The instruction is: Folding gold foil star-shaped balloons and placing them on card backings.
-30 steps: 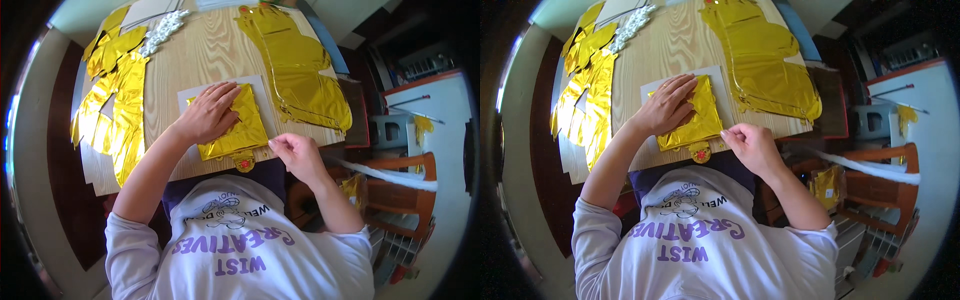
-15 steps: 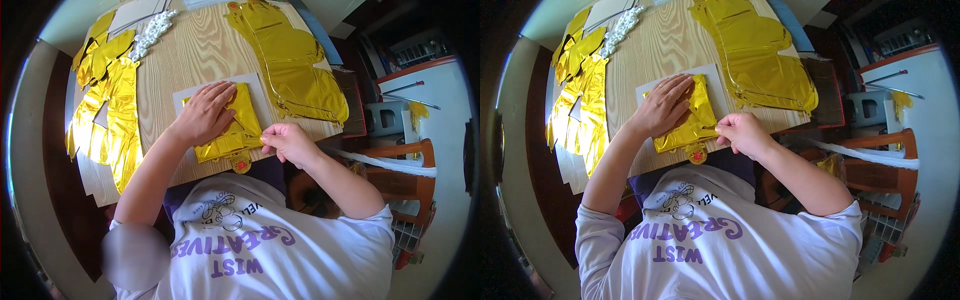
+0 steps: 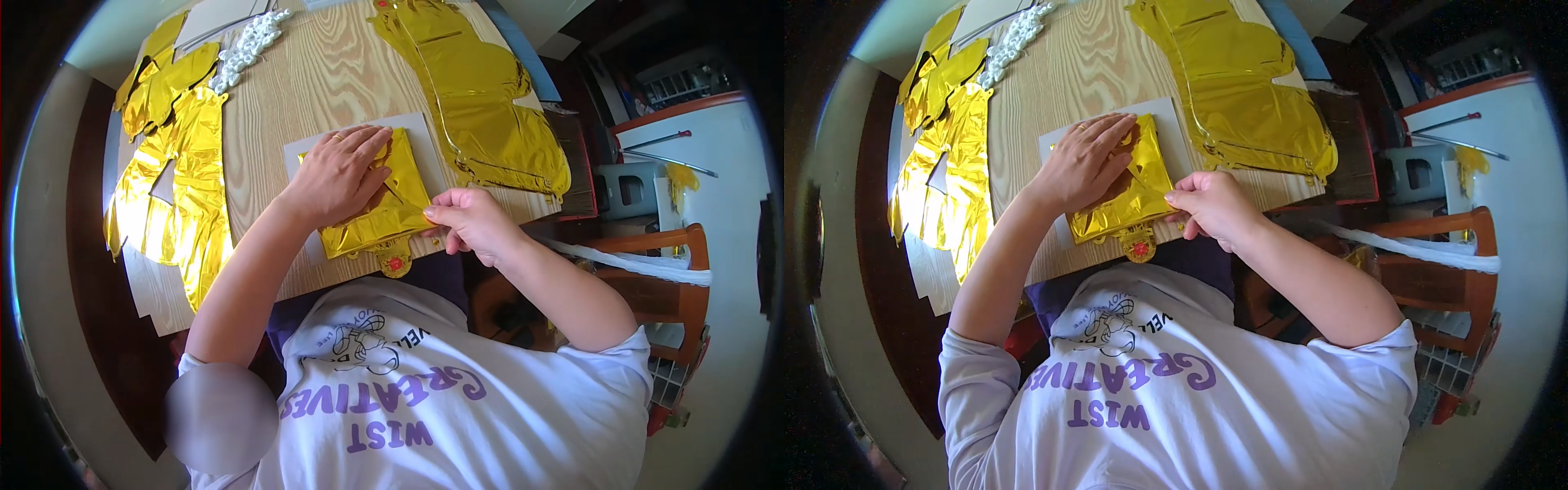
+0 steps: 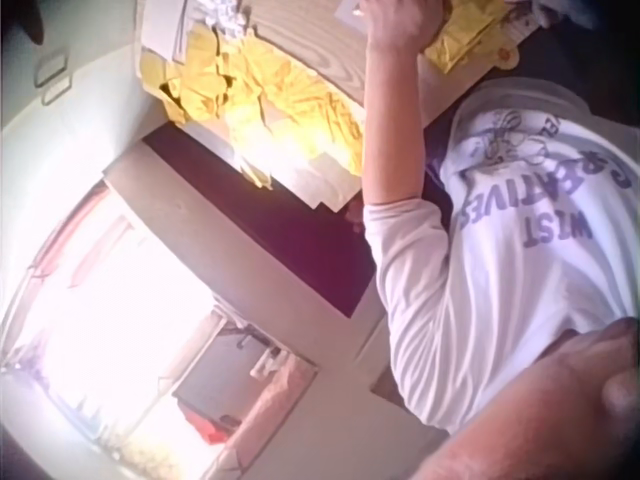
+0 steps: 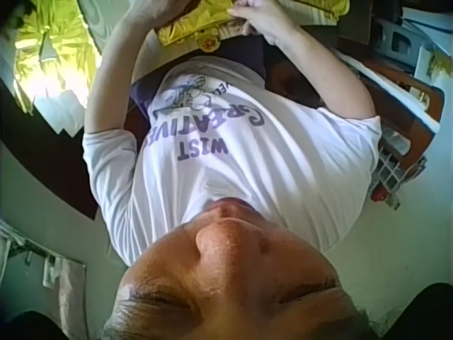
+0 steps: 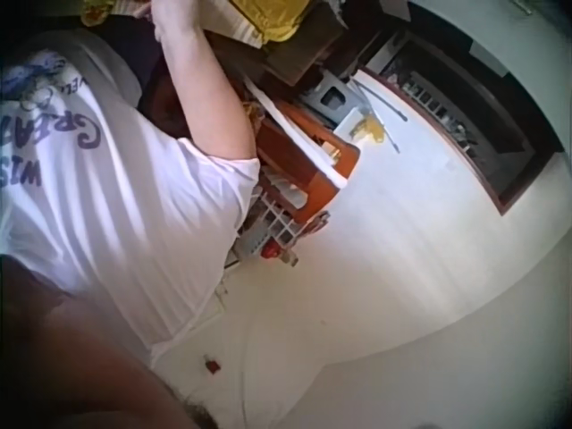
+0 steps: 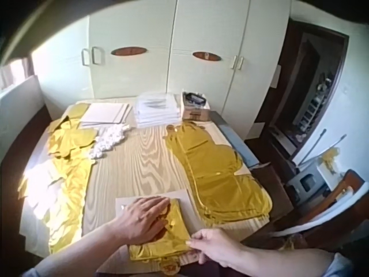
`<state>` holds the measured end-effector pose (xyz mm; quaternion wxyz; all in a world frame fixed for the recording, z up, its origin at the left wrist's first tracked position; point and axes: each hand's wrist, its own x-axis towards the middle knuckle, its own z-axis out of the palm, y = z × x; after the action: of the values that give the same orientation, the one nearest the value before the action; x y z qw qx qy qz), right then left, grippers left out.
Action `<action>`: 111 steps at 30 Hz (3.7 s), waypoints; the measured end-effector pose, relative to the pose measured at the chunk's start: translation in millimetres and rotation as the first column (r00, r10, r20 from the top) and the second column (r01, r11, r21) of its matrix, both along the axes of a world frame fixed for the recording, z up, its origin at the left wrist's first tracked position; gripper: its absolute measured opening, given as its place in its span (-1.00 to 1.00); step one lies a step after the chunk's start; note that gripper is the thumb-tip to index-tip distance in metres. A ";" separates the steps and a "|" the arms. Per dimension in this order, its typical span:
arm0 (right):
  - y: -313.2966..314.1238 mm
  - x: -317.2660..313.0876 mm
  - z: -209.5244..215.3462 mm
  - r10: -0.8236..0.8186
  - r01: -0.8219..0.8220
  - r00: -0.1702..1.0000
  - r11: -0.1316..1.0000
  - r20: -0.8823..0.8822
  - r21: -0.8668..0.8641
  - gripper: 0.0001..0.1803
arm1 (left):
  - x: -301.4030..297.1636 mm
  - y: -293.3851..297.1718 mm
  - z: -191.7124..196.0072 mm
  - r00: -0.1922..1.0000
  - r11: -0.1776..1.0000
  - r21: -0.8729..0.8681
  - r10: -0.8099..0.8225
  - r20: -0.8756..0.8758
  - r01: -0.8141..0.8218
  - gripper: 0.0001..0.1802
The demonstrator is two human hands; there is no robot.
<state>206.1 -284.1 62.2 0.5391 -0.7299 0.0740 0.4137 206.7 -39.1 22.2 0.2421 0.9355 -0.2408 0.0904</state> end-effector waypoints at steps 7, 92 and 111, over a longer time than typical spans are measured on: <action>3.3 -3.1 -7.9 -0.111 0.112 0.994 0.992 -0.005 0.054 -0.78 | 2.1 0.9 0.4 1.000 1.000 0.018 -0.010 0.004 0.010 -0.41; -20.9 36.9 -34.3 0.682 -0.269 -0.103 0.682 0.724 -0.680 -0.18 | 97.5 -28.9 45.4 0.776 0.985 0.155 0.154 -0.612 -0.074 -0.64; -19.2 38.9 -32.3 0.677 -0.289 -0.030 0.698 0.735 -0.655 -0.27 | -24.6 -62.4 -7.3 0.935 0.927 0.132 0.339 0.106 -0.351 -0.08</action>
<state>245.0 -303.3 29.9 0.1514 -0.8635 -0.4811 0.0064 182.1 -101.5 15.0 0.1418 0.9743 -0.0881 0.1511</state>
